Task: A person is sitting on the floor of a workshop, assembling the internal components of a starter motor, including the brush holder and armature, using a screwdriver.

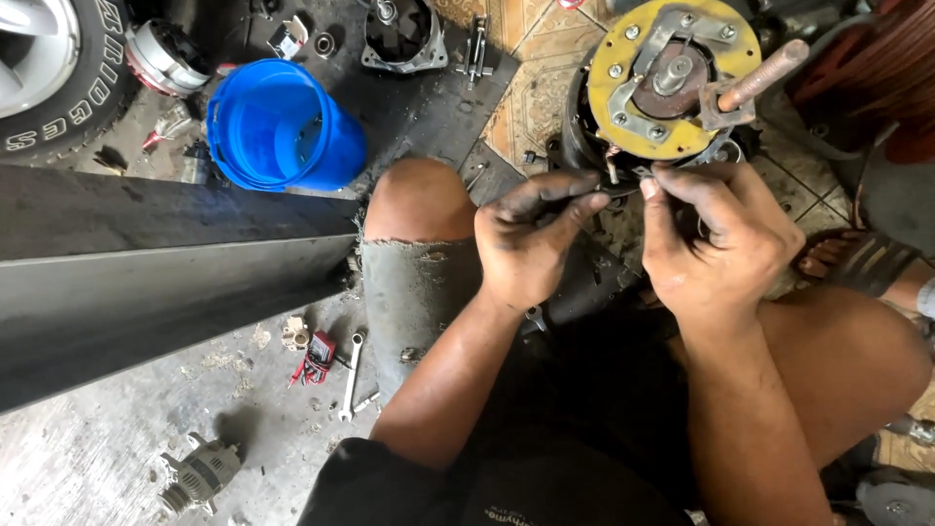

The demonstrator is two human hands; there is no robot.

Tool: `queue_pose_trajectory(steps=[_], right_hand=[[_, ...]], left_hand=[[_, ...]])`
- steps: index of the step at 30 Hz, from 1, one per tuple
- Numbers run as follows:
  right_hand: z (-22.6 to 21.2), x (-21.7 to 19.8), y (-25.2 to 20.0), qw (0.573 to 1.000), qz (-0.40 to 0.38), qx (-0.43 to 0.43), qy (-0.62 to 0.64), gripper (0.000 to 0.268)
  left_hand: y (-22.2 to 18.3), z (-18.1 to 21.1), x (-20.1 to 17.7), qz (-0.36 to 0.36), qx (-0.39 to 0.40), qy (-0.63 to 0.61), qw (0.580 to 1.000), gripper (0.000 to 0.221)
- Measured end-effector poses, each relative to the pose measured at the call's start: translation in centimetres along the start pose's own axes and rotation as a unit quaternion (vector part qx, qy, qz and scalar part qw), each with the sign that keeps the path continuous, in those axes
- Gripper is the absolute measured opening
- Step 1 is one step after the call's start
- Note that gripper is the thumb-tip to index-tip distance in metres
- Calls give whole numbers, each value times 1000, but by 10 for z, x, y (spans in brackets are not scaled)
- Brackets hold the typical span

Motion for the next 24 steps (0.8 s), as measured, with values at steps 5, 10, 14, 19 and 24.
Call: queue_pose_trajectory(steps=[5, 10, 14, 19, 24], right_hand=[[-3, 3, 1, 1000, 4, 8, -10, 7], [1, 5, -2, 1000, -4, 22, -4, 13], [0, 2, 5, 998, -24, 33, 43, 11], [1, 3, 4, 999, -20, 37, 32, 10], [3, 5, -1, 999, -19, 30, 17, 9]], left_hand=[[5, -13, 5, 40, -52, -56, 996, 21], [1, -31, 15, 62, -105, -155, 980, 21], [-1, -46, 22, 101, -137, -279, 945, 24], [-3, -46, 25, 100, -141, -298, 939, 22], [-7, -39, 30, 144, -132, -248, 949, 19]])
Point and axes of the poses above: each hand's wrist, its own y-axis towards the middle knuckle, its own x-axis out of the palm, z = x × y, the point moved 3 cm from there along y, towards the middle knuckle, and after that the axes turned 4 degrees about -x, right-handed, at the moved point
